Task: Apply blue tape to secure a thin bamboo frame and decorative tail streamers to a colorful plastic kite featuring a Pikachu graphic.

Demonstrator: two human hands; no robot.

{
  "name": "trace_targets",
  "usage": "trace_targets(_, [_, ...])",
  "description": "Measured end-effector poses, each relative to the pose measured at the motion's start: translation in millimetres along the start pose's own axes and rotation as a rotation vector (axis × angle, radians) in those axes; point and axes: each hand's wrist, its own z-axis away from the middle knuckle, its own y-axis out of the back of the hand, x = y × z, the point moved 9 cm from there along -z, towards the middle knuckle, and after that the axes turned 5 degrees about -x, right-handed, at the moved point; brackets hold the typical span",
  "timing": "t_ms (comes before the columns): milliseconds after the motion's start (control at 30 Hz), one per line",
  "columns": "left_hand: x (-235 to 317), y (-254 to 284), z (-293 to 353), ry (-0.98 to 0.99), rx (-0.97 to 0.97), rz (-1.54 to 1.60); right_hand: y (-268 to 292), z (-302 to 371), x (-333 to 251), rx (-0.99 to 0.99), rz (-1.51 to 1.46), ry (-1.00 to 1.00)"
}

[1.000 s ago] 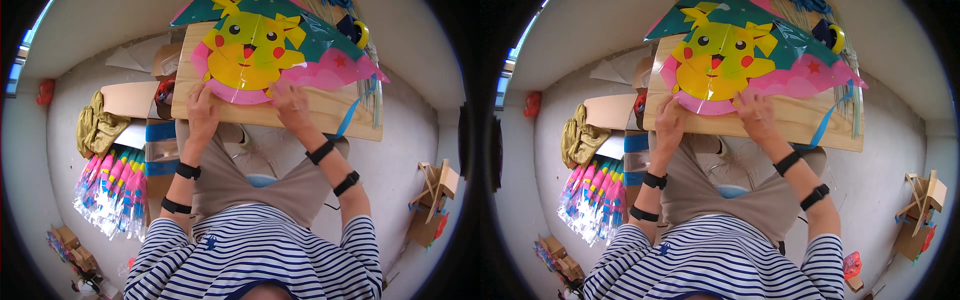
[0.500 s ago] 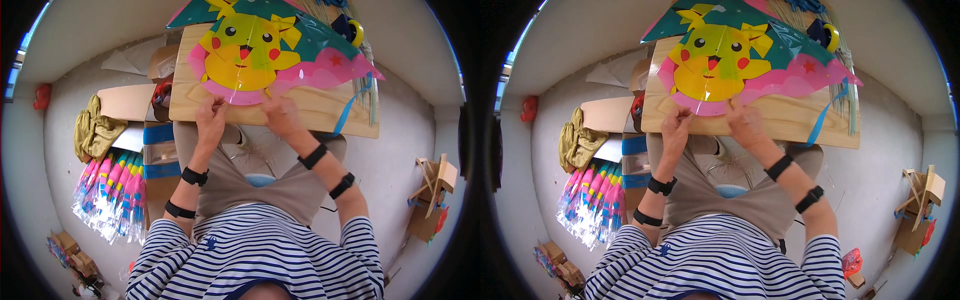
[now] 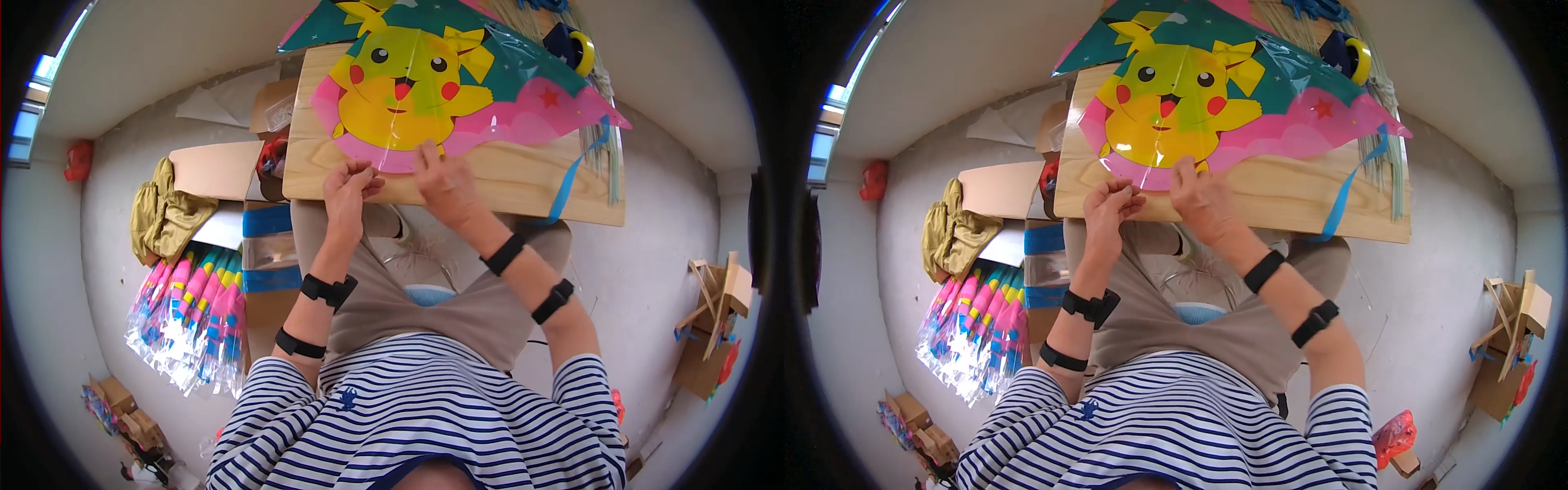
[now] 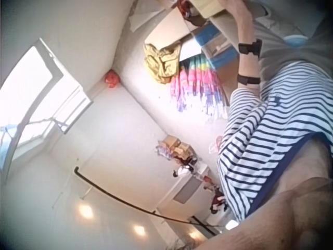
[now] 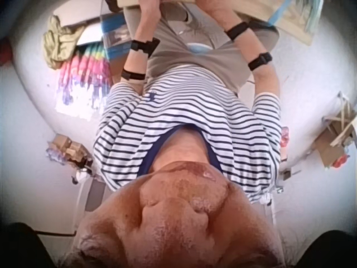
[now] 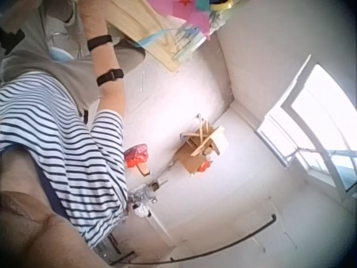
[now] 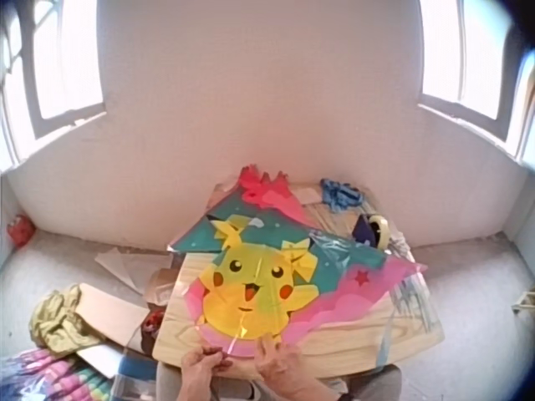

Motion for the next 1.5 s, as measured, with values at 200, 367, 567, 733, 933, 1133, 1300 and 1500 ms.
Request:
trace_targets(200, [0.5,19.6,8.4,-0.046,0.001,-0.113,-26.1,-14.0,21.9,0.017,0.028,-0.161])
trace_targets(367, [21.0,-31.3,24.8,-0.667,-0.132,-0.899,37.1,-33.7,96.6,0.252,-0.093,-0.348])
trace_targets(567, [29.4,-146.0,18.9,-0.987,-0.379,-1.272,61.2,-25.8,116.1,0.382,-0.157,-0.368])
trace_targets(733, [15.1,-95.1,-25.7,-0.868,-0.354,-1.472,46.2,5.6,113.0,0.361,-0.239,-0.341])
trace_targets(933, [62.7,3.6,-49.7,-0.766,-0.202,-1.595,-3.4,44.8,88.0,0.249,-0.232,-0.316])
trace_targets(1133, [76.6,37.9,-24.5,-0.656,-0.117,-1.490,-8.9,54.9,72.8,0.095,-0.062,-0.278])
trace_targets(1300, [102.4,-10.1,12.5,-0.939,-0.035,-1.374,-4.7,67.6,72.7,0.042,-0.002,-0.255])
trace_targets(1500, [60.4,-90.7,-23.4,-0.947,-0.224,-1.428,-2.6,70.5,70.1,0.015,-0.010,-0.263])
